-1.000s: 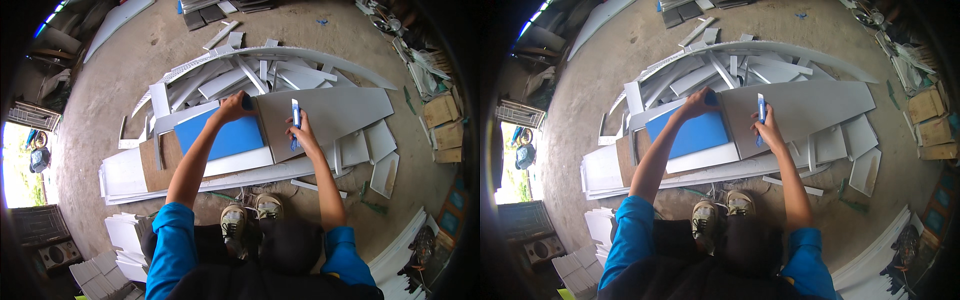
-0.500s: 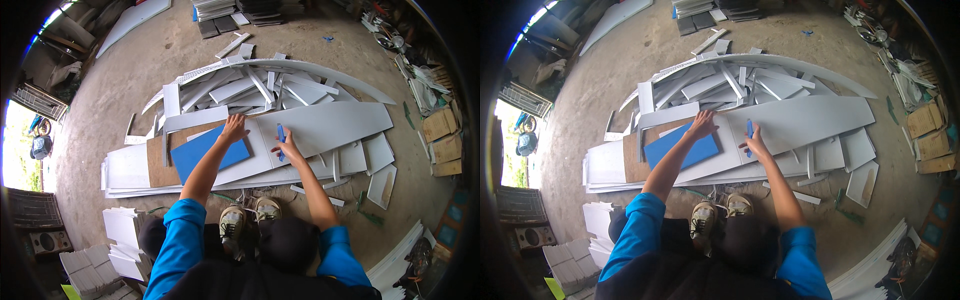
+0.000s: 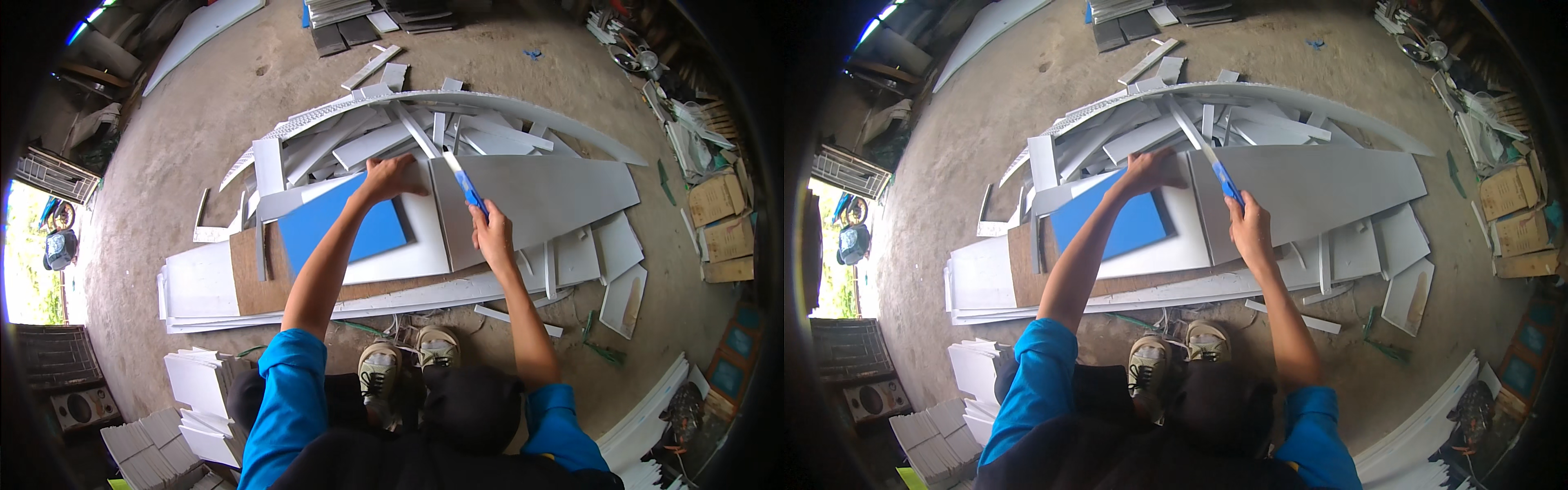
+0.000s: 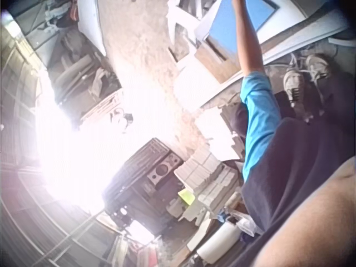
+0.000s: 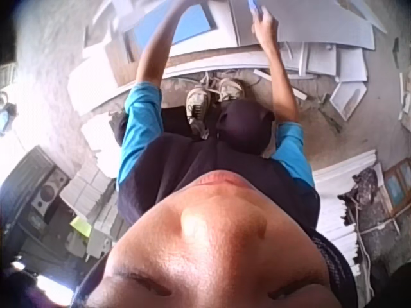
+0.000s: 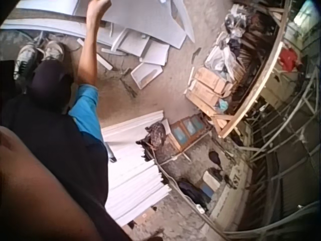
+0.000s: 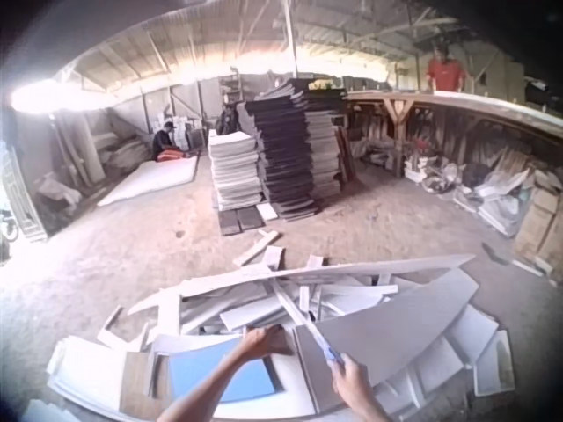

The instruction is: The person uses a utility knife to cut white foam sheets to size, using a blue rectangular board as a template. They repeatedly align the template, score the foam along the edges, and separate the cut pieces, stacking the finished items.

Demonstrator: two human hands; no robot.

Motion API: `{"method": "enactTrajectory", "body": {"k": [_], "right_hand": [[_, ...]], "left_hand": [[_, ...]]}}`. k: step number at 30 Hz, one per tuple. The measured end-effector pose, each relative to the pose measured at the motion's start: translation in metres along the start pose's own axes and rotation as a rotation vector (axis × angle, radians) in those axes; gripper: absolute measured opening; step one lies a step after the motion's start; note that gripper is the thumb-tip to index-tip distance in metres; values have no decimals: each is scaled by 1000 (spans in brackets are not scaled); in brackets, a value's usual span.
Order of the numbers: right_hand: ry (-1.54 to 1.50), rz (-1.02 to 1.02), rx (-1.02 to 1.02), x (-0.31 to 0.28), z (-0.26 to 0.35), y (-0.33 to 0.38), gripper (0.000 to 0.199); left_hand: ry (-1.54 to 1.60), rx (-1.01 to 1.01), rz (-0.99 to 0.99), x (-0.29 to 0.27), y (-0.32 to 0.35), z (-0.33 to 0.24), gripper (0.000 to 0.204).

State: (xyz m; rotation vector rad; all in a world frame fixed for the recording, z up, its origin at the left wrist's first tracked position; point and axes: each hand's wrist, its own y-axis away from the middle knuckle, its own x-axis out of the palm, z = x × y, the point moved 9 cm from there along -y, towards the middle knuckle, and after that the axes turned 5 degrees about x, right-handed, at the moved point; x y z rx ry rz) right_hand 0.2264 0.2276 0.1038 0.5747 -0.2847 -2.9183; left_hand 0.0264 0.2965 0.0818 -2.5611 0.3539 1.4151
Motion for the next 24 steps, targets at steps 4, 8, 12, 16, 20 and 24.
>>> {"method": "enactTrajectory", "body": {"k": [4, 8, 12, 16, 20, 24], "right_hand": [[243, -353, -411, -23, 38, 11, 23], [309, -269, -289, -8, 40, 23, 25], [330, -265, -262, 10, 31, 47, 21], [314, -260, -282, 18, 29, 67, 19], [298, -237, -221, 17, 28, 73, 20], [460, -269, -276, 18, 42, 78, 18]], "left_hand": [[-164, 178, -200, -46, -4, -58, 57], [-345, 246, -381, -58, 18, -78, 53], [-437, 195, -420, -47, 40, -91, 51], [-473, 190, -435, -44, 50, -99, 50], [-489, 186, -442, -45, 54, -102, 50], [-481, 176, -391, -40, 54, -102, 53]]}}
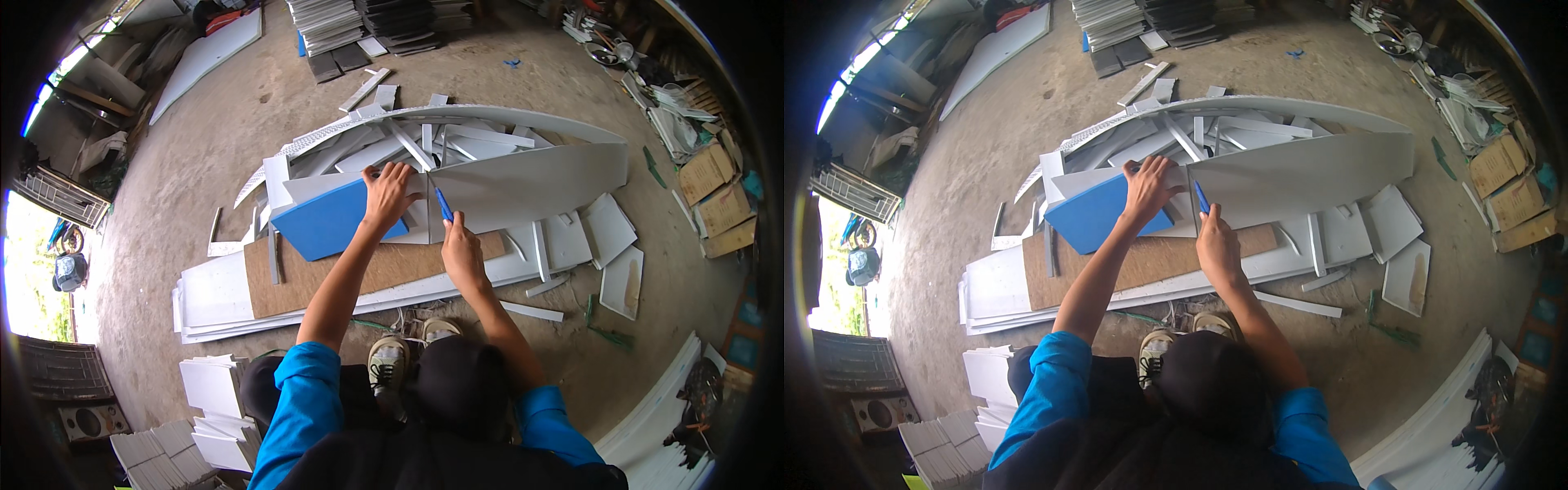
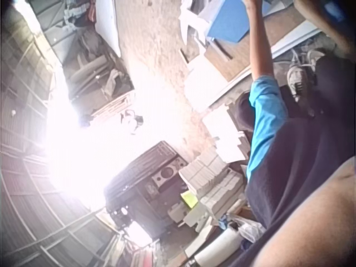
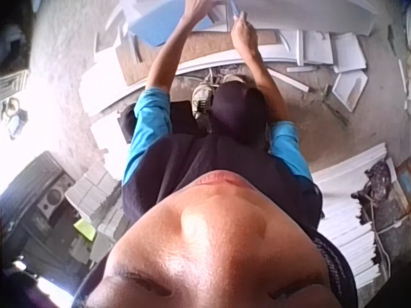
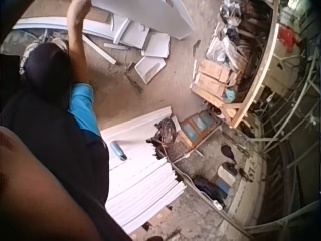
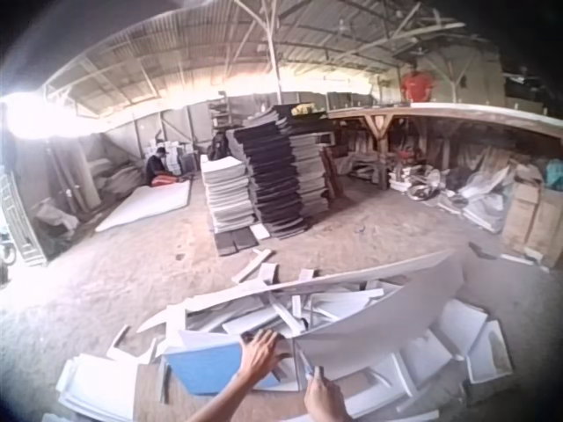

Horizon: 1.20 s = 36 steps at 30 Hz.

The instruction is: The person uses a utility knife to cut white foam sheets to size, using a blue rectangular board as a template. They repeatedly align the template, score the foam along the edges, and separate the cut pieces, stacking the finished items.

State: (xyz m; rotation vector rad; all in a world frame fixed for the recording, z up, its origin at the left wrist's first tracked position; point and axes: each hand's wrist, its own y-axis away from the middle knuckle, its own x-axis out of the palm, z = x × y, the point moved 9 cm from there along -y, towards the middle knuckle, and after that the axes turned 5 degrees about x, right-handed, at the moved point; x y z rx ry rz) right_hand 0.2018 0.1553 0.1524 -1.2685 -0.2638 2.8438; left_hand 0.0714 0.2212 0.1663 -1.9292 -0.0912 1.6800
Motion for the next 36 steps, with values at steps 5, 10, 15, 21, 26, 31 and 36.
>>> {"method": "enactTrajectory", "body": {"k": [5, 10, 15, 21, 26, 31, 36], "right_hand": [[70, 164, 63, 5, 15, -11, 19], [92, 199, 61, 10, 11, -23, 19], [108, 266, 135, 19, 1, -6, 21], [94, 258, 117, 33, -1, -18, 21], [74, 343, 261, 60, -31, 7, 23], [96, 389, 247, 64, -28, -5, 23], [95, 405, 275, 73, -35, -13, 22]], "left_hand": [[-5, 6, 17, -2, 8, -1, 49], [2, 30, 2, -5, 8, -10, 44], [8, 30, 32, -6, 11, -6, 42], [12, 8, 31, -8, 15, -10, 39], [22, -10, 22, -9, 12, -8, 36], [-12, -2, -15, -13, 15, -11, 36], [6, -67, 37, -7, 11, -11, 45]]}}
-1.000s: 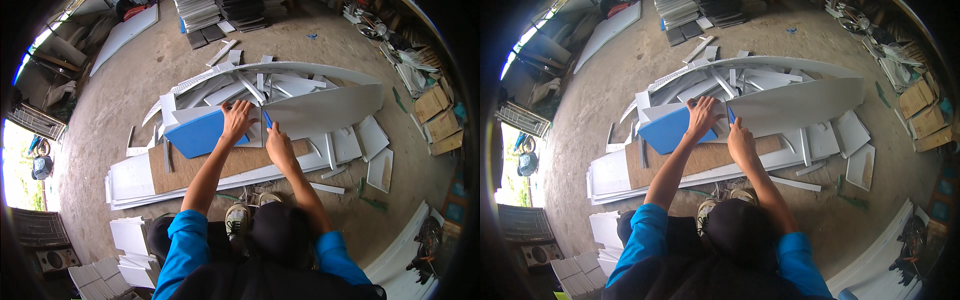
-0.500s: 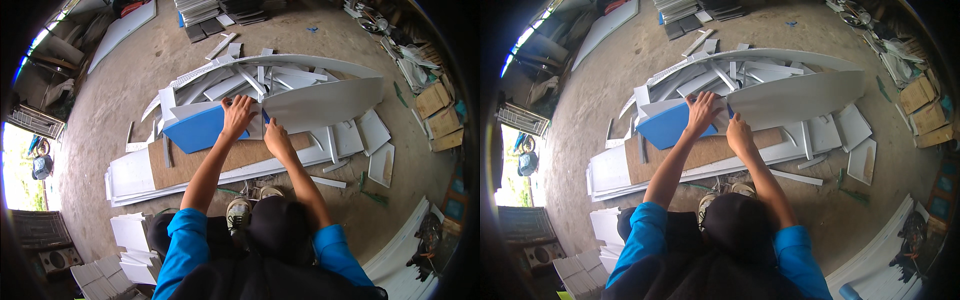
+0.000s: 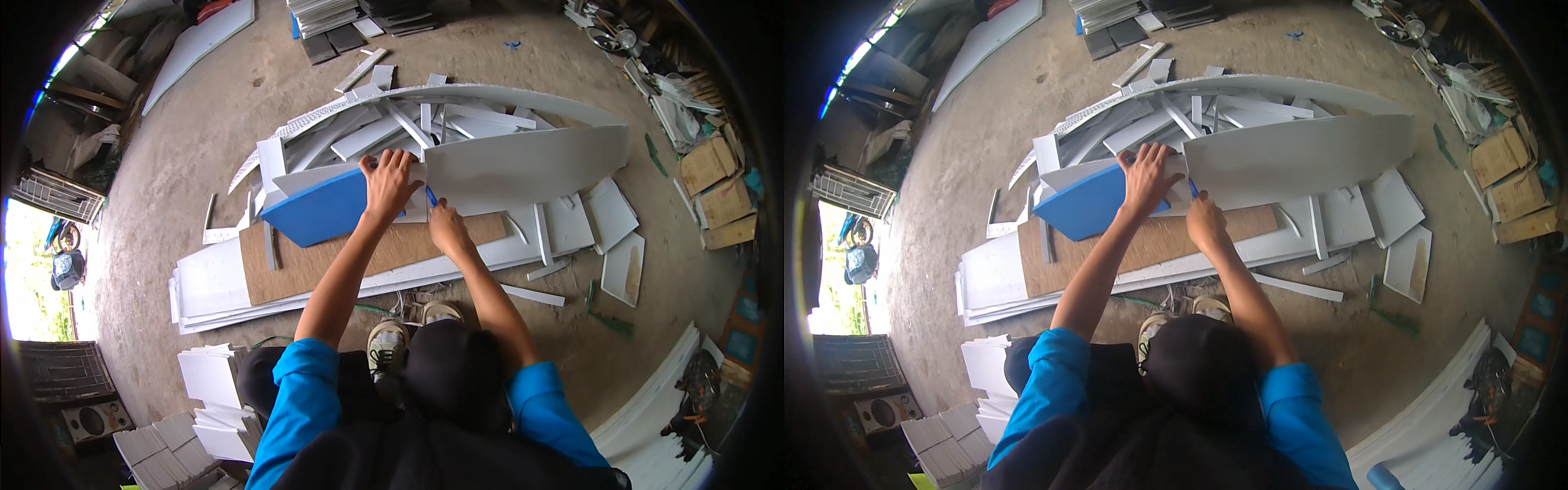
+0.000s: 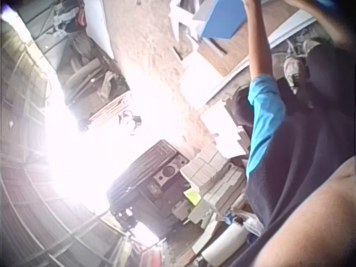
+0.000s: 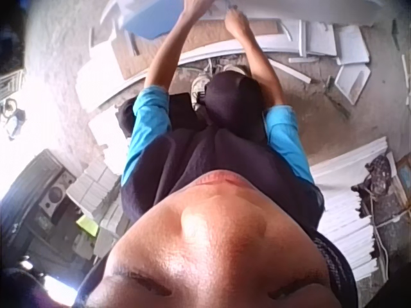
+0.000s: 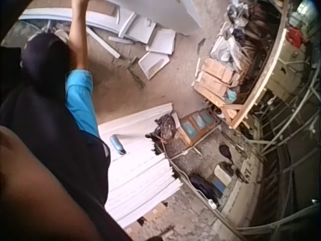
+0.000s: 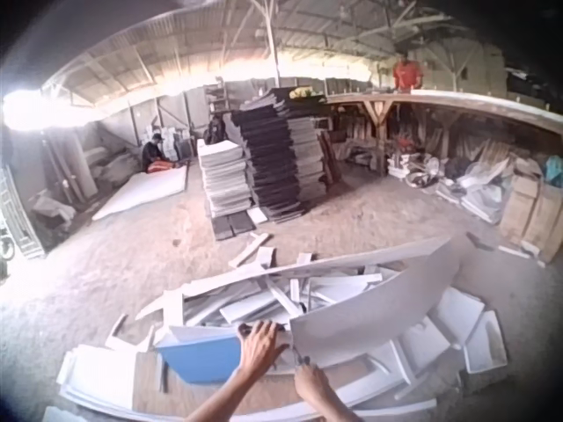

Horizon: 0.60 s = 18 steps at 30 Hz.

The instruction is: The person uses a utility knife to cut white foam sheets to size, using a blue rectangular board as a template. They repeatedly align the template, score the foam along the edges, and separate the cut pieces, stacking the finished items.

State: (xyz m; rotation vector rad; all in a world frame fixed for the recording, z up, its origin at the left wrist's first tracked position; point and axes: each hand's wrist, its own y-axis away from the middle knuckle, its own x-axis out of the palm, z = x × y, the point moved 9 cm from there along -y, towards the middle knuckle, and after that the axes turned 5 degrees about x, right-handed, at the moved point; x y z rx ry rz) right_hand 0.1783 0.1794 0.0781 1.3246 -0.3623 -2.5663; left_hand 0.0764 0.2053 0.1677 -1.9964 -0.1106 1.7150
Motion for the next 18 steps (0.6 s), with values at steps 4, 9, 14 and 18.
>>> {"method": "enactTrajectory", "body": {"k": [4, 9, 14, 18], "right_hand": [[0, -20, -20, 3, 3, 8, 22], [8, -85, -87, -1, -10, 16, 21], [77, -99, -106, -1, -5, 21, 19], [98, -106, -59, -9, -3, 25, 21]], "left_hand": [[-46, -66, -37, 4, 3, 10, 46], [-39, -62, 128, 10, -13, 2, 45], [50, 8, 237, 25, -33, 4, 38], [63, 8, 179, 32, -29, 7, 36]]}}
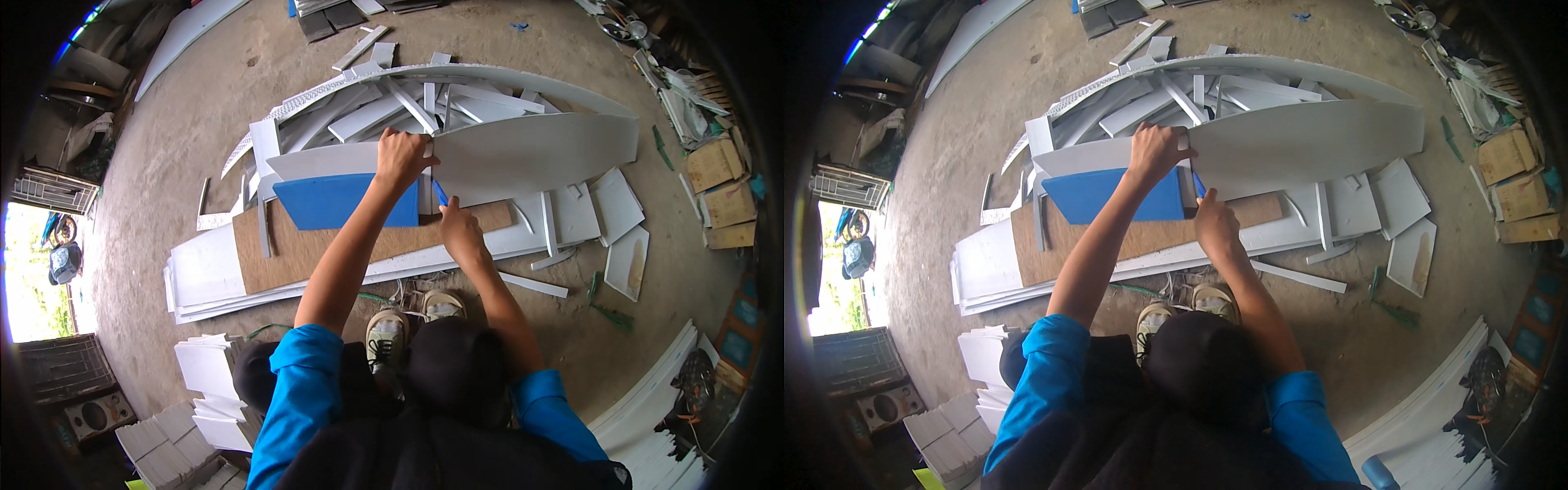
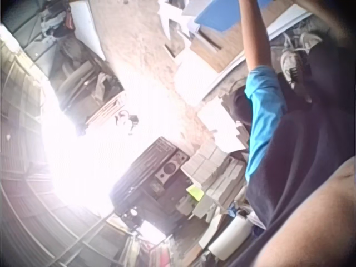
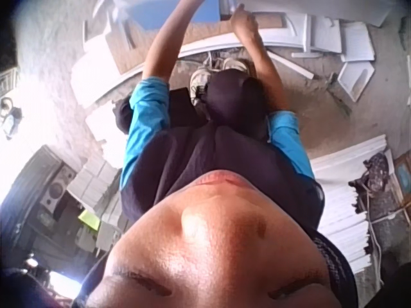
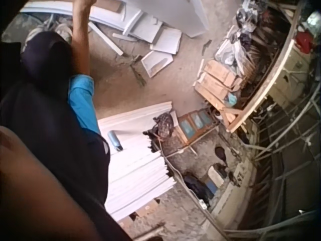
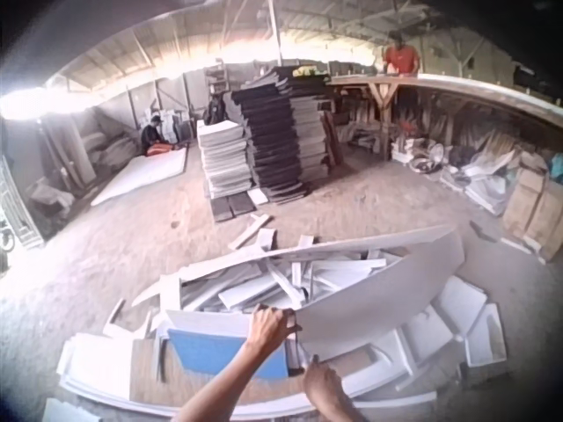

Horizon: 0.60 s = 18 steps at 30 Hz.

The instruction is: The person uses a utility knife to cut white foam sheets to size, using a blue rectangular board as a template. They repeatedly align the template, score the foam along the edges, and separate the cut pieces, stacking the finished items.

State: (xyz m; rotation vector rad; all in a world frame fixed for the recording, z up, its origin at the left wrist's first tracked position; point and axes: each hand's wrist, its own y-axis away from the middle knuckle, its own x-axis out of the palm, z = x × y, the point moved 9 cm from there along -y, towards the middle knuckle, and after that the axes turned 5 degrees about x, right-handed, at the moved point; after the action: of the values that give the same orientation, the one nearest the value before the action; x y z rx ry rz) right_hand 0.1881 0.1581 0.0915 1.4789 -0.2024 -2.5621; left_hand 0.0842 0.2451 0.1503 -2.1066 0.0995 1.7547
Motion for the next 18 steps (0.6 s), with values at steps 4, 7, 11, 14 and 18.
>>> {"method": "enactTrajectory", "body": {"k": [4, 7, 11, 14, 18], "right_hand": [[-31, 76, 40, -2, -5, 3, 25], [-54, 130, 54, 10, -7, -5, 27], [3, 118, 70, 74, -49, -17, 27], [65, 92, 52, 85, -52, -17, 23], [73, 48, 10, 92, -55, -7, 23]], "left_hand": [[11, 2, -49, -5, 5, -4, 33], [20, -16, -49, -6, 10, -3, 33], [37, 32, -97, -12, 10, -15, 31], [29, 46, -155, -13, 11, -13, 28], [26, 35, -184, -13, 15, -12, 28]]}}
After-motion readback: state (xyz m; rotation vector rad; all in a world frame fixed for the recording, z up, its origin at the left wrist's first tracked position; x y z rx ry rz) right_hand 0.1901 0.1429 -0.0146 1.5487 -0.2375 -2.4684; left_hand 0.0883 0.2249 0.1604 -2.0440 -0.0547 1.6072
